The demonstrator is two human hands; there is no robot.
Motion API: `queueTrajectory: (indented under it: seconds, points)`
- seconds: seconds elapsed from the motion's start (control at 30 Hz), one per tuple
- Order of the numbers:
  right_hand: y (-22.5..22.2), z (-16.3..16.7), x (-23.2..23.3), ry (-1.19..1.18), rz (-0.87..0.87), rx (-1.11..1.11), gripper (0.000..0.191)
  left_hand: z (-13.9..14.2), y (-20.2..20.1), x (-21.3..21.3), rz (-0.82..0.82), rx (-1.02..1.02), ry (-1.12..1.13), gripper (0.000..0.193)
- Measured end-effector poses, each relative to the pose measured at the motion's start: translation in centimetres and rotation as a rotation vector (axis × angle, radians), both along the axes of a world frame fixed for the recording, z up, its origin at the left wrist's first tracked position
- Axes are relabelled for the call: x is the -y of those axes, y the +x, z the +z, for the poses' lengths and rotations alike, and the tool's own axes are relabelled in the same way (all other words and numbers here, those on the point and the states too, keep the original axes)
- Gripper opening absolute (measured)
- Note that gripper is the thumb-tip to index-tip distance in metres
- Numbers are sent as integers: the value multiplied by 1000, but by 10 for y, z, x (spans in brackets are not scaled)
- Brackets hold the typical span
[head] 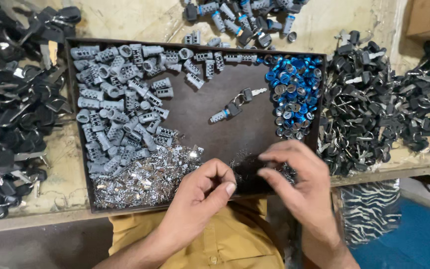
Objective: The person sits at a workbench with a tray of lock cylinder parts and picks small gray lock plugs and blue caps one at a time, fitting the caps onto the plugs by hand and placing the assembled units back into the tray, working among piles of keys and metal shavings.
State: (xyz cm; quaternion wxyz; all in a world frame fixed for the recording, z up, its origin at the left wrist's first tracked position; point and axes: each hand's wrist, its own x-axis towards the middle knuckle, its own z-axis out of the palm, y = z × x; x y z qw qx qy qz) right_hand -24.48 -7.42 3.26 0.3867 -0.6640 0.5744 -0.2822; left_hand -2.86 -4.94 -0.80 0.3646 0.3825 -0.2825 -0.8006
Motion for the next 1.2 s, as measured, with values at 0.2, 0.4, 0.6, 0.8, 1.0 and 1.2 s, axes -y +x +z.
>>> queueTrajectory:
  seconds: [0.2, 0.4, 0.6, 0.8, 1.0, 1.2]
  points:
    - [-33, 6, -8, -202, 28, -695, 30, -9, 1, -4, 3, -21, 184, 6]
    - [-53, 1, -28, -174, -154, -381, 19, -8, -7, -7, -16, 29, 194, 7]
    - [-63, 1, -21, -122, -164, -362, 13, -1, -6, -11, -69, 75, 140, 7]
    - [-33, 1, -33, -207, -223, -217, 9, 3, -14, -12, -51, 38, 38, 6]
    - [24, -5, -50, -287, -36, 65, 14, 12, -22, -10, 63, -199, 257, 9]
    - [37, -8, -43, -311, -47, 88, 16, 13, -13, -11, 121, -246, 221, 10]
